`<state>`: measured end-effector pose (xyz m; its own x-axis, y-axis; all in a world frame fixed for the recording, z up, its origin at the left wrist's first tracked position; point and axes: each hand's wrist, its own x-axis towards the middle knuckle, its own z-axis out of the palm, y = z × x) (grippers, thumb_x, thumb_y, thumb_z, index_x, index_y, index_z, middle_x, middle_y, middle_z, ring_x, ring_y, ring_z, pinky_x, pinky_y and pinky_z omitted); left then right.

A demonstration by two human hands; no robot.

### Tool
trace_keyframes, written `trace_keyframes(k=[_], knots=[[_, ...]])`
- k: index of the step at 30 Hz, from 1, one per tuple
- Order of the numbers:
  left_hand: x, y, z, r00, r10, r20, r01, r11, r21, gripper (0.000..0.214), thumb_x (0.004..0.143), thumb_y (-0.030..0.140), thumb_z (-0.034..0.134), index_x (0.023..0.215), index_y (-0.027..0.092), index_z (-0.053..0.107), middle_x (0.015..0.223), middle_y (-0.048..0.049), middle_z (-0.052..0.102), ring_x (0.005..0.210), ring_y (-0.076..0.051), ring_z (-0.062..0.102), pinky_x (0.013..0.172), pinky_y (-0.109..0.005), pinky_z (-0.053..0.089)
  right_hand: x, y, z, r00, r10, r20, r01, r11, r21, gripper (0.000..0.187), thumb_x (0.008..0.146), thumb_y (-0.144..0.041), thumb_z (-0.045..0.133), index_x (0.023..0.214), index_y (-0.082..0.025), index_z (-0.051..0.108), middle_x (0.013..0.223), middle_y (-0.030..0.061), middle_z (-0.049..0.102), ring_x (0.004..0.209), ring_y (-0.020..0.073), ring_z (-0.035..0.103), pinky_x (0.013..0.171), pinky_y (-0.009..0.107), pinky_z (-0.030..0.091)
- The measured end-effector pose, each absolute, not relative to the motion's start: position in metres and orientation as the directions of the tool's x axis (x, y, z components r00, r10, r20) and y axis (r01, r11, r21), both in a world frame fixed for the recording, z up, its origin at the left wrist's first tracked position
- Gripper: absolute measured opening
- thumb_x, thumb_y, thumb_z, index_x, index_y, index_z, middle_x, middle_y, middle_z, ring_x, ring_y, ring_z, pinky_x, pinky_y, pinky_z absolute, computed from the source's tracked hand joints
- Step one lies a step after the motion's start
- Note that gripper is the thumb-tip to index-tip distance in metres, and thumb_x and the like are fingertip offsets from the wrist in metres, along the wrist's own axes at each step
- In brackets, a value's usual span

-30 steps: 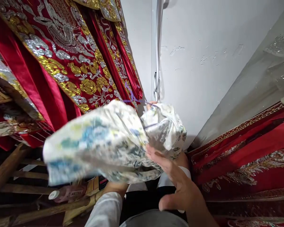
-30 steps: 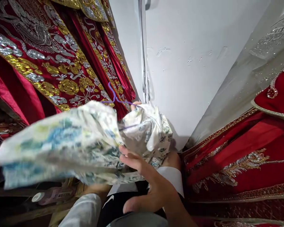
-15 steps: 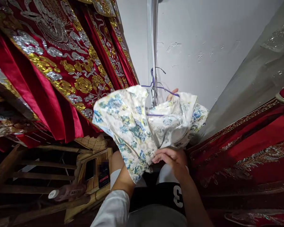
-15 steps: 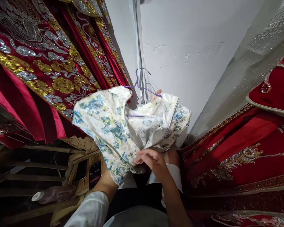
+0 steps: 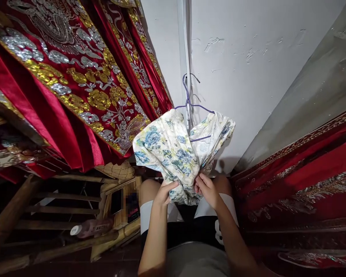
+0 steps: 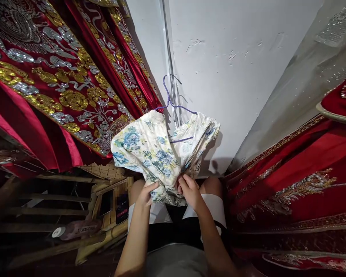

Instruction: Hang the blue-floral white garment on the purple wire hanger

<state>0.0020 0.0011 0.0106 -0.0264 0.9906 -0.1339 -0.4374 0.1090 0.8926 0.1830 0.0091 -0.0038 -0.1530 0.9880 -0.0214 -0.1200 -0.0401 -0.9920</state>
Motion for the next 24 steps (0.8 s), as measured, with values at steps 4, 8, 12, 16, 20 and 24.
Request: trace_keyframes(k=[4, 8, 12, 16, 20, 24], knots=[[0.015, -0.005, 0.031, -0.027, 0.974, -0.224, -0.5, 0.181, 0.847, 0.084, 0.051, 0.033, 0.091, 0.13, 0.019, 0.067, 0.109, -0.0124, 0.079, 0.111, -0.038, 0.073, 0.099, -0.048, 0.057, 0.173, 0.005, -0.002, -0.132, 0.991, 0.015, -0.155, -0.006, -0.988, 0.051, 0.082, -0.074, 0.064, 0.082, -0.023, 0.058, 0.057, -0.0042, 0.053, 0.051, 0.0131, 0.048, 0.049, 0.026, 0.039], [0.021, -0.005, 0.034, -0.013, 0.969, -0.247, -0.542, 0.201, 0.816, 0.075, 0.051, 0.032, 0.088, 0.123, 0.018, 0.07, 0.107, -0.012, 0.079, 0.104, -0.038, 0.074, 0.092, -0.047, 0.06, 0.168, 0.002, 0.005, -0.141, 0.99, 0.025, -0.149, 0.004, -0.989, 0.045, 0.086, -0.067, 0.065, 0.094, -0.023, 0.063, 0.064, -0.0037, 0.055, 0.055, 0.0133, 0.05, 0.054, 0.027, 0.043], [0.015, 0.004, 0.021, -0.118, 0.958, -0.261, -0.544, 0.157, 0.824, 0.062, 0.056, 0.035, 0.086, 0.114, 0.019, 0.07, 0.107, -0.0112, 0.078, 0.103, -0.035, 0.074, 0.088, -0.043, 0.059, 0.17, -0.003, 0.015, -0.161, 0.986, 0.05, -0.151, 0.025, -0.988, 0.038, 0.091, -0.058, 0.065, 0.079, -0.022, 0.061, 0.059, -0.0027, 0.055, 0.056, 0.0132, 0.05, 0.056, 0.026, 0.044], [0.007, 0.013, -0.003, -0.537, 0.831, -0.143, -0.353, -0.068, 0.933, 0.047, 0.068, 0.04, 0.08, 0.108, 0.021, 0.063, 0.106, -0.0087, 0.072, 0.105, -0.027, 0.069, 0.089, -0.035, 0.055, 0.176, -0.006, 0.021, -0.101, 0.994, 0.039, -0.138, 0.025, -0.99, 0.042, 0.087, -0.056, 0.072, 0.07, -0.02, 0.06, 0.056, 0.0004, 0.06, 0.052, 0.0129, 0.051, 0.053, 0.027, 0.043], [0.022, 0.003, -0.025, -0.722, 0.65, 0.237, 0.075, -0.268, 0.961, 0.035, 0.084, 0.04, 0.07, 0.111, 0.023, 0.056, 0.113, -0.0076, 0.061, 0.106, -0.021, 0.062, 0.093, -0.032, 0.049, 0.175, -0.004, 0.022, -0.087, 0.996, 0.01, -0.176, -0.006, -0.984, 0.044, 0.082, -0.059, 0.074, 0.069, -0.02, 0.062, 0.054, 0.001, 0.061, 0.047, 0.012, 0.048, 0.049, 0.026, 0.038], [0.046, -0.009, -0.024, -0.254, 0.923, 0.29, 0.119, -0.267, 0.956, 0.028, 0.088, 0.038, 0.068, 0.11, 0.022, 0.061, 0.104, -0.0073, 0.065, 0.101, -0.023, 0.062, 0.093, -0.033, 0.048, 0.17, -0.004, 0.023, -0.126, 0.992, 0.011, -0.211, -0.016, -0.977, 0.042, 0.079, -0.059, 0.075, 0.069, -0.019, 0.063, 0.053, 0.0011, 0.061, 0.046, 0.0115, 0.047, 0.048, 0.026, 0.036]])
